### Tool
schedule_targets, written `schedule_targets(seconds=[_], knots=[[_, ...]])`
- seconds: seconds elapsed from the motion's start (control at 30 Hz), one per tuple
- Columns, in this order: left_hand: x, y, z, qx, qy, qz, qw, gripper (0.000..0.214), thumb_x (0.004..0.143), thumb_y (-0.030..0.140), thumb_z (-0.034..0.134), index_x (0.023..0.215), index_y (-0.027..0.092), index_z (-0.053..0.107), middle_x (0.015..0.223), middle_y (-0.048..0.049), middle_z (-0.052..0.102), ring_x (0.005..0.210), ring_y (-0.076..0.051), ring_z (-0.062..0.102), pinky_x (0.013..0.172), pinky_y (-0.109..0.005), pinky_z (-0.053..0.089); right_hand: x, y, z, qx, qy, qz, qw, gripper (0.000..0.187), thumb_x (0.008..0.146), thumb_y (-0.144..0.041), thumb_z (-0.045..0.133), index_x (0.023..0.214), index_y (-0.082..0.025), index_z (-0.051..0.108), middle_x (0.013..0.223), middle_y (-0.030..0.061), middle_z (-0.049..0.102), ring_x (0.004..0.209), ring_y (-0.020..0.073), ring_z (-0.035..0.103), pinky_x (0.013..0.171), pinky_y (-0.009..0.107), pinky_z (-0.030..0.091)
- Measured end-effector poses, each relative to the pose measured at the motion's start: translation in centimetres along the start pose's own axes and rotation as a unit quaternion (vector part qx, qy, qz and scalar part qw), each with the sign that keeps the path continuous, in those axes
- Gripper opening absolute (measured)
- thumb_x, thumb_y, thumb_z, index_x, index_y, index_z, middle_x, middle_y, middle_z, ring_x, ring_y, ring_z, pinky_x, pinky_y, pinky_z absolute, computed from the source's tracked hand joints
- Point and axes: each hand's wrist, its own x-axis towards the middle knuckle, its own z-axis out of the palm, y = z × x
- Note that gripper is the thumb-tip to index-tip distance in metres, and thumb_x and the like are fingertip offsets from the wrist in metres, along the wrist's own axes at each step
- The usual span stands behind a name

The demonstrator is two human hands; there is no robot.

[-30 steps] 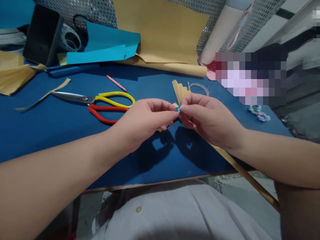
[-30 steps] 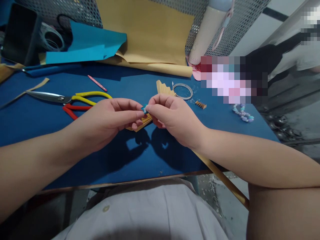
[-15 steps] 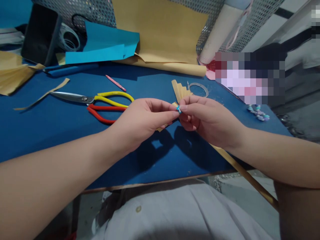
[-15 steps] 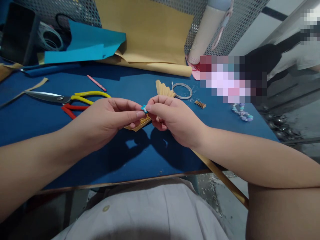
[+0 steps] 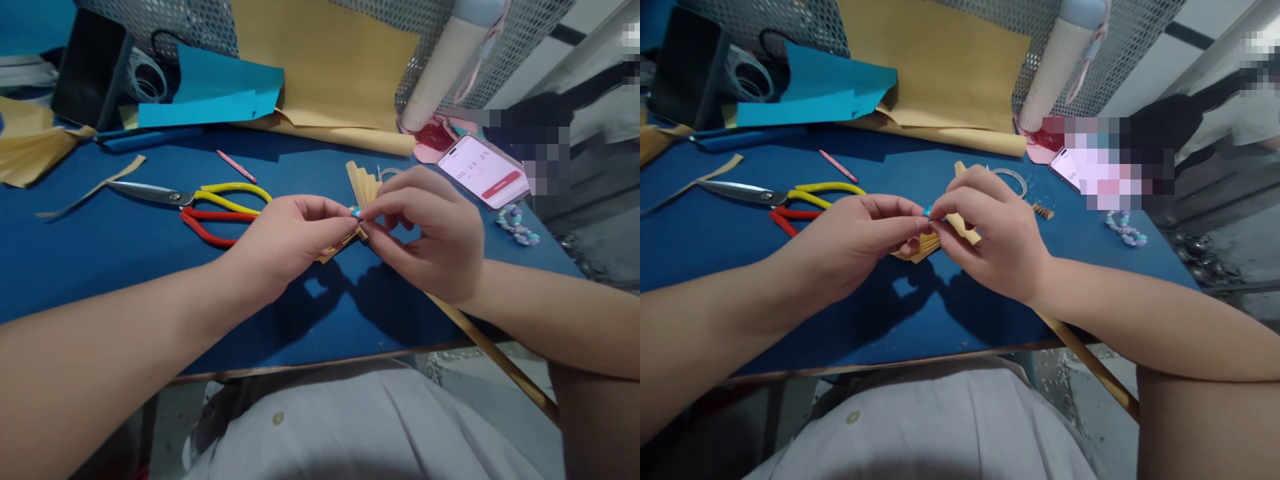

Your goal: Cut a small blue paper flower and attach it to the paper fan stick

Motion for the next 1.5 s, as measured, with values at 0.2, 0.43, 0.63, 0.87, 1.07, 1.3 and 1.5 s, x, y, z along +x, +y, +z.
schedule_targets(seconds=[0.2,0.43,0.63,0.87,1.07,1.3,1.5], knots=[[-0.2,-0.1,0.1,0.057,0.045,0.035,0.997,0.016,0.069,0.031,0.082,0.077,0.019,0.074,0.074,-0.0001,0.070,0.067,-0.012,0.061,0.059,-0.021,0.045,0.0,-0.2,0.1,-0.034,0.004,0.000,0.999,0.009,0.087,-0.014,0.065,0.084,-0.022,0.068,0.082,0.0026,0.065,0.070,0.0140,0.055,0.062,0.030,0.045],[-0.7,0.2,0.4,0.122,0.074,0.070,0.987,0.012,0.072,0.029,0.078,0.074,0.018,0.075,0.073,-0.0012,0.073,0.069,-0.014,0.063,0.063,-0.022,0.049,-0.1,-0.4,-0.1,-0.041,-0.046,0.057,0.996,0.008,0.087,-0.020,0.065,0.082,-0.025,0.069,0.087,0.0050,0.068,0.075,0.0183,0.057,0.069,0.034,0.047],[-0.8,0.4,0.4,0.162,0.074,0.071,0.982,0.009,0.073,0.027,0.075,0.073,0.018,0.076,0.071,-0.0014,0.073,0.065,-0.014,0.061,0.058,-0.022,0.045,-0.3,-0.4,0.2,-0.021,-0.040,0.059,0.997,0.010,0.081,-0.015,0.067,0.078,-0.025,0.068,0.087,0.0044,0.067,0.078,0.0187,0.058,0.072,0.034,0.046],[-1.0,0.5,0.5,0.164,0.078,0.070,0.981,0.009,0.073,0.027,0.077,0.073,0.018,0.075,0.069,0.0003,0.072,0.064,-0.012,0.061,0.057,-0.020,0.044,0.2,-1.0,0.1,0.026,-0.040,0.102,0.994,0.016,0.082,-0.012,0.065,0.071,-0.023,0.067,0.077,0.0027,0.064,0.068,0.0151,0.051,0.064,0.032,0.041],[-1.0,0.4,0.5,0.155,0.071,0.069,0.983,0.013,0.073,0.031,0.077,0.074,0.018,0.075,0.071,-0.0006,0.071,0.065,-0.012,0.060,0.055,-0.021,0.044,0.5,-1.3,-0.1,0.076,-0.039,0.166,0.982,0.016,0.081,-0.013,0.070,0.069,-0.023,0.067,0.077,0.0030,0.066,0.069,0.0160,0.052,0.063,0.033,0.042],[-1.1,0.5,0.4,0.160,0.074,0.077,0.981,0.010,0.074,0.028,0.076,0.074,0.019,0.075,0.073,-0.0010,0.072,0.067,-0.013,0.062,0.057,-0.022,0.045,0.7,-1.6,-0.2,0.118,-0.039,0.206,0.971,0.015,0.081,-0.014,0.070,0.069,-0.022,0.068,0.073,0.0026,0.064,0.068,0.0154,0.052,0.061,0.032,0.040],[-0.9,0.4,0.3,0.146,0.062,0.097,0.983,0.009,0.076,0.027,0.074,0.079,0.019,0.074,0.078,-0.0003,0.072,0.072,-0.014,0.064,0.063,-0.021,0.048,0.6,-0.9,-0.2,0.226,-0.029,0.281,0.932,0.011,0.086,-0.019,0.064,0.078,-0.021,0.072,0.068,0.0010,0.060,0.064,0.0134,0.053,0.060,0.029,0.043]])
